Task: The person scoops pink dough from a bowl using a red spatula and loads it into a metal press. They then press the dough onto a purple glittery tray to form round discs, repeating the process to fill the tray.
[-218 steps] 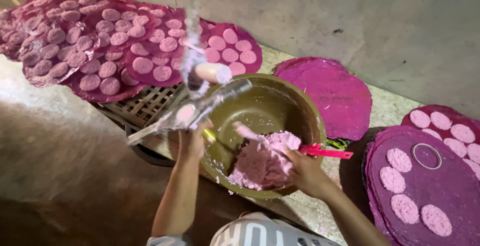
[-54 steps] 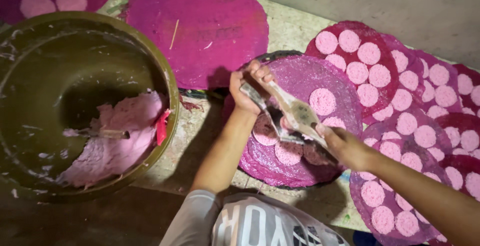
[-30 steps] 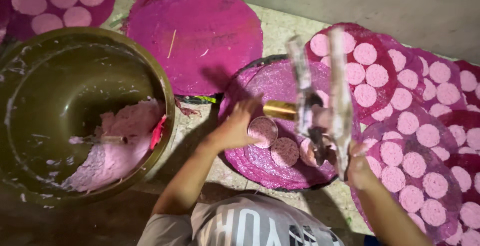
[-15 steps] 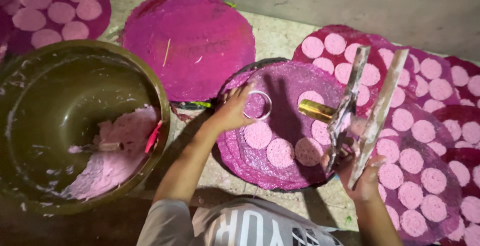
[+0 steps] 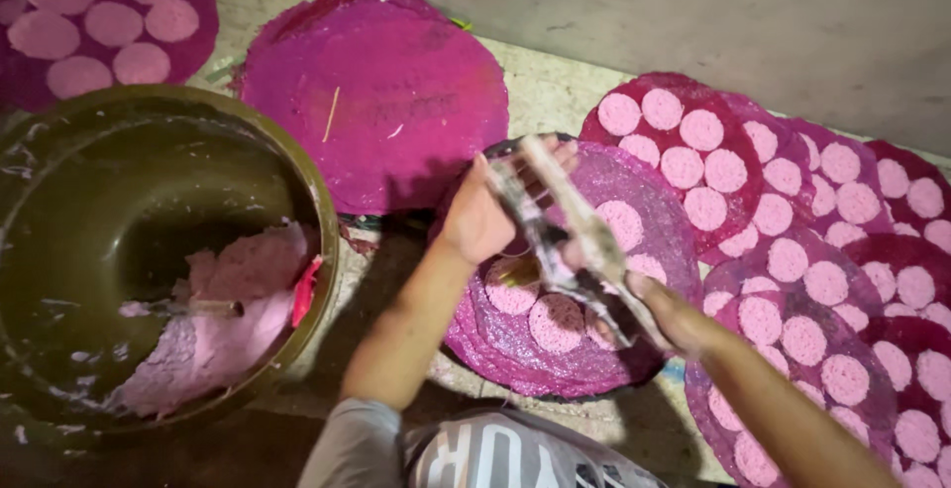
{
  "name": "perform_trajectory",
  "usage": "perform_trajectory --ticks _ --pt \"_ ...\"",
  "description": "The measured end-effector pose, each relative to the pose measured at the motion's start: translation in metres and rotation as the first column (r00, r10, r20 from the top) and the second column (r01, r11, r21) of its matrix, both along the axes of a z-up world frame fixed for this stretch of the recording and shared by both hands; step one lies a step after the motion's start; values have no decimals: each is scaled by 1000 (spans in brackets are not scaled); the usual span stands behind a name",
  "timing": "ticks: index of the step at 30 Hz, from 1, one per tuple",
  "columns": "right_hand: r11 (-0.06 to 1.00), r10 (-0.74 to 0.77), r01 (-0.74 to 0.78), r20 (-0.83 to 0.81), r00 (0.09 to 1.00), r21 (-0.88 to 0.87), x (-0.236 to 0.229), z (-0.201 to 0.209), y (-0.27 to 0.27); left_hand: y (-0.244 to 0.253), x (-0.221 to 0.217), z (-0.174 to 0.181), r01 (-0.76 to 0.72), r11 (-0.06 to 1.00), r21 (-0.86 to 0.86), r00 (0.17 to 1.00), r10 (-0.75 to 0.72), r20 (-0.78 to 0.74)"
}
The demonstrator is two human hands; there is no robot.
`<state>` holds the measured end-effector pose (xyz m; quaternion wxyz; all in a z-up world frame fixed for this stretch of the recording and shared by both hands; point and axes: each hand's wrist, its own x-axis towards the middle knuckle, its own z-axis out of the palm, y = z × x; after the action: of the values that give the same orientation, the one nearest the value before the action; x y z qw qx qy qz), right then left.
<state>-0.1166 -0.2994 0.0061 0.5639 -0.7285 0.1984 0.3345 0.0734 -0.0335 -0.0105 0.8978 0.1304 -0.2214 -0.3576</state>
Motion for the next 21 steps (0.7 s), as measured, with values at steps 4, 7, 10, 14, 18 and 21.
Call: perform_trajectory --ticks 4,7,10,14,18,21 --pt "968 196 -217 -159 968 -123 59 56 18 -17 10 10 -136 948 -287 961 56 -271" --pt "889 341 -351 -87 936 -295 96 78 33 -16 27 6 -300 936 -184 879 196 -435" --pt "828 367 -350 -49 929 -439 113 75 50 -5 44 -2 -349 910 -224 882 238 -407" --pt "850 374 -308 80 924 -427 114 59 63 8 50 -17 -368 912 -182 882 280 -379" --pt "830 343 -322 -39 938 -454 109 60 61 -2 39 -30 -386 915 -116 839 296 -458" --pt "797 316 -305 -71 946 -521 107 69 54 -21 36 -36 -410 910 -56 810 335 -480"
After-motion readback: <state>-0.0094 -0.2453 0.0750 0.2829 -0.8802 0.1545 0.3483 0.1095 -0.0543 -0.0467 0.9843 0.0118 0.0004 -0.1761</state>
